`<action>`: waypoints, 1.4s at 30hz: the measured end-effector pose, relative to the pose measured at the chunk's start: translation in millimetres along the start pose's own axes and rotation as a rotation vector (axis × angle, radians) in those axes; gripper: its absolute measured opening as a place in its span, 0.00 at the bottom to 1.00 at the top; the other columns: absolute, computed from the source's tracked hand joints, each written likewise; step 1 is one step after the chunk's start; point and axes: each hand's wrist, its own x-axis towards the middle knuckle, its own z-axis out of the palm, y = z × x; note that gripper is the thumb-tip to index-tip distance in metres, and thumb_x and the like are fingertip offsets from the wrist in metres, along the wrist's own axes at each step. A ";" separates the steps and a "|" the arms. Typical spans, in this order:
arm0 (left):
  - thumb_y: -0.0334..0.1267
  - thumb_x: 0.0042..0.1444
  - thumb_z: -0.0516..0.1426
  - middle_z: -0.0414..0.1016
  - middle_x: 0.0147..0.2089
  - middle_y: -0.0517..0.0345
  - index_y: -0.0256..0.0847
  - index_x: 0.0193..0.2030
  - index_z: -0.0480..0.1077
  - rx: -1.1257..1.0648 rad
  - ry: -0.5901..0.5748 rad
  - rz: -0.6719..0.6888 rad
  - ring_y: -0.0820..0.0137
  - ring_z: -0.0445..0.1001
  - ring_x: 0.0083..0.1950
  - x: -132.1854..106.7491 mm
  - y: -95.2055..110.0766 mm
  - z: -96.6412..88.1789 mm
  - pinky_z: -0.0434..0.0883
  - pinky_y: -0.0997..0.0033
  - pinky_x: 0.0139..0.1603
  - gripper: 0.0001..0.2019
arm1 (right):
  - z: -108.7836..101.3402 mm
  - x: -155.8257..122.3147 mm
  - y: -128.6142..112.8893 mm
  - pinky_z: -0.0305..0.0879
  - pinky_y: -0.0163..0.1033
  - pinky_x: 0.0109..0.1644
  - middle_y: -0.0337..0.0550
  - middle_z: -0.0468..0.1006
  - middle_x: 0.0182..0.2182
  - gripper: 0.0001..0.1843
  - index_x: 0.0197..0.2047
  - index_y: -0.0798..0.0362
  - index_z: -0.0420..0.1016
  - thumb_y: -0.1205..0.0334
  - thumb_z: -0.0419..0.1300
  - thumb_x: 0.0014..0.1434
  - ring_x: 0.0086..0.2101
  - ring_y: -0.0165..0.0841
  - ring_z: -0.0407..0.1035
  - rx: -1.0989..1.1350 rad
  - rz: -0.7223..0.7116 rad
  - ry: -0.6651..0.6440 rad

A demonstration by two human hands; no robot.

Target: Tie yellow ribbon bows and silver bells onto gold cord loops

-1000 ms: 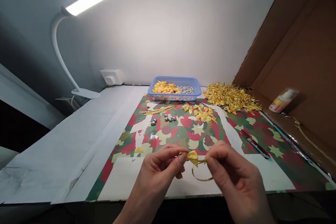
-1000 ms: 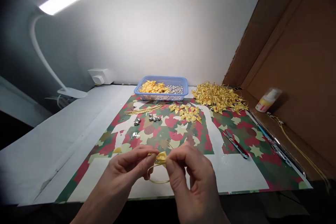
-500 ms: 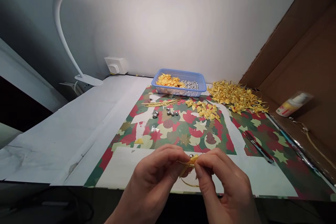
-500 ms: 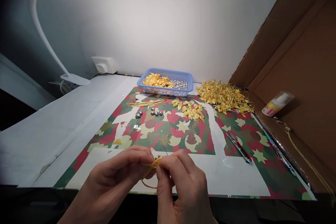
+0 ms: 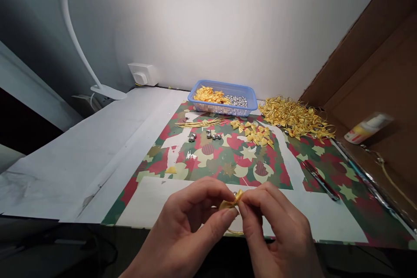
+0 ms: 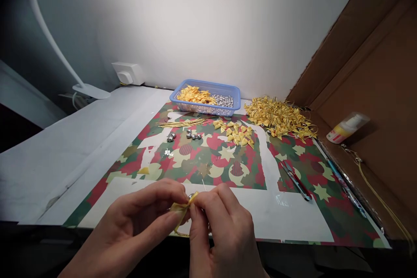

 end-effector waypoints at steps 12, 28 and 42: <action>0.33 0.55 0.69 0.82 0.32 0.61 0.43 0.33 0.83 -0.197 0.005 -0.127 0.71 0.78 0.35 5.3 -4.7 -0.4 0.77 0.78 0.39 0.01 | -2.5 2.0 3.7 0.59 0.33 0.30 0.37 0.68 0.28 0.10 0.37 0.53 0.71 0.76 0.54 0.64 0.27 0.27 0.64 -0.068 -0.070 -0.013; 0.39 0.57 0.67 0.80 0.30 0.60 0.42 0.33 0.84 -0.129 0.033 -0.155 0.72 0.74 0.33 4.4 -3.3 -1.9 0.72 0.80 0.35 0.06 | -3.8 3.7 8.1 0.62 0.33 0.32 0.39 0.66 0.31 0.11 0.38 0.52 0.68 0.77 0.51 0.66 0.29 0.28 0.64 -0.060 -0.112 -0.130; 0.37 0.53 0.70 0.81 0.34 0.59 0.43 0.37 0.82 -0.198 -0.006 -0.213 0.67 0.76 0.39 3.1 -9.1 -4.0 0.74 0.72 0.41 0.05 | -3.2 3.8 7.7 0.62 0.34 0.35 0.39 0.65 0.32 0.11 0.40 0.52 0.67 0.77 0.51 0.66 0.31 0.30 0.62 -0.090 -0.104 -0.126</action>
